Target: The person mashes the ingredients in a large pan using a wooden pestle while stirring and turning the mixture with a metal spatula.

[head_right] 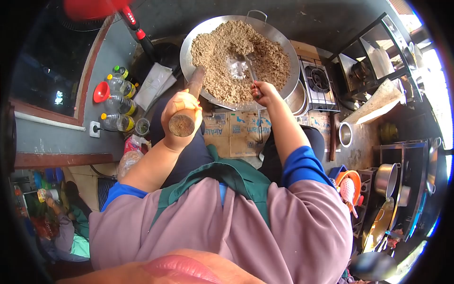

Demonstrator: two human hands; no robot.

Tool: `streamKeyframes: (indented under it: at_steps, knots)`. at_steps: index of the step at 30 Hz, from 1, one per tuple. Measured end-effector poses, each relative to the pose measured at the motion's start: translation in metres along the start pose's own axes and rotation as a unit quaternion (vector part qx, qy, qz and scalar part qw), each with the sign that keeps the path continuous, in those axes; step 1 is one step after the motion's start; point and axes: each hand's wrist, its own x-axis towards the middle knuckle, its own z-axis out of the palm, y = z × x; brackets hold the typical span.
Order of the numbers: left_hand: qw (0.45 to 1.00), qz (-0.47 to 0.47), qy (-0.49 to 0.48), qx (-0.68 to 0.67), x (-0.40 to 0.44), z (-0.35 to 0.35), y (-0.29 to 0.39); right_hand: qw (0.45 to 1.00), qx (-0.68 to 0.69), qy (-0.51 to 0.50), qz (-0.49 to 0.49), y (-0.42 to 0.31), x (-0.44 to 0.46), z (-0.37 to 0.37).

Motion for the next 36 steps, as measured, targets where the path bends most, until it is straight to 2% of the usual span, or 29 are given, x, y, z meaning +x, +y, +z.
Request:
streamKeyframes:
  at_steps: [4, 8, 13, 16, 17, 19, 21, 23, 26, 28, 30, 32, 35, 36]
  knots:
    - [1.000, 0.000, -0.011, -0.004, 0.001, -0.001, 0.000, 0.992, -0.073, 0.059, -0.086, 0.005, 0.017, 0.017]
    - [1.000, -0.005, -0.020, -0.008, 0.001, -0.001, 0.001, 0.993, -0.044, 0.014, -0.109, 0.020, 0.006, -0.009]
    - [1.000, 0.006, -0.025, -0.011, 0.002, 0.005, 0.005, 0.973, -0.080, 0.036, -0.214, 0.024, -0.067, -0.023]
    - [0.999, 0.024, -0.006, -0.026, 0.002, 0.011, 0.005, 0.966, -0.081, 0.011, -0.245, 0.012, -0.116, -0.032]
    - [1.000, 0.020, -0.005, -0.021, 0.003, 0.012, 0.007, 0.957, -0.104, 0.044, -0.268, 0.009, -0.132, -0.037]
    - [1.000, 0.007, -0.005, -0.012, 0.001, 0.014, 0.010, 0.951, -0.092, 0.031, -0.294, 0.006, -0.165, -0.049]
    - [1.000, 0.017, -0.010, -0.005, 0.001, 0.015, 0.011, 0.940, -0.105, 0.090, -0.313, 0.004, -0.198, -0.060]
    - [0.999, -0.046, -0.018, -0.020, -0.005, 0.014, 0.012, 0.931, -0.128, 0.102, -0.327, 0.003, -0.224, -0.079]
    - [0.999, -0.023, -0.018, 0.017, -0.011, 0.015, 0.005, 0.924, -0.152, 0.122, -0.328, -0.001, -0.253, -0.110]
    - [1.000, -0.014, -0.008, 0.011, -0.011, 0.018, 0.008, 0.911, -0.198, 0.189, -0.308, -0.001, -0.272, -0.113]
    - [1.000, -0.010, -0.004, 0.004, -0.010, 0.017, 0.009, 0.877, -0.289, 0.247, -0.294, -0.008, -0.274, -0.135]
    - [1.000, -0.016, -0.008, 0.003, -0.013, 0.018, 0.006, 0.819, -0.400, 0.308, -0.271, -0.012, -0.270, -0.153]
    - [1.000, -0.019, -0.007, 0.003, -0.016, 0.019, 0.003, 0.688, -0.584, 0.384, -0.193, -0.020, -0.272, -0.150]
    - [1.000, -0.020, -0.005, 0.004, -0.017, 0.019, 0.002, 0.631, -0.633, 0.396, -0.210, -0.021, -0.265, -0.157]
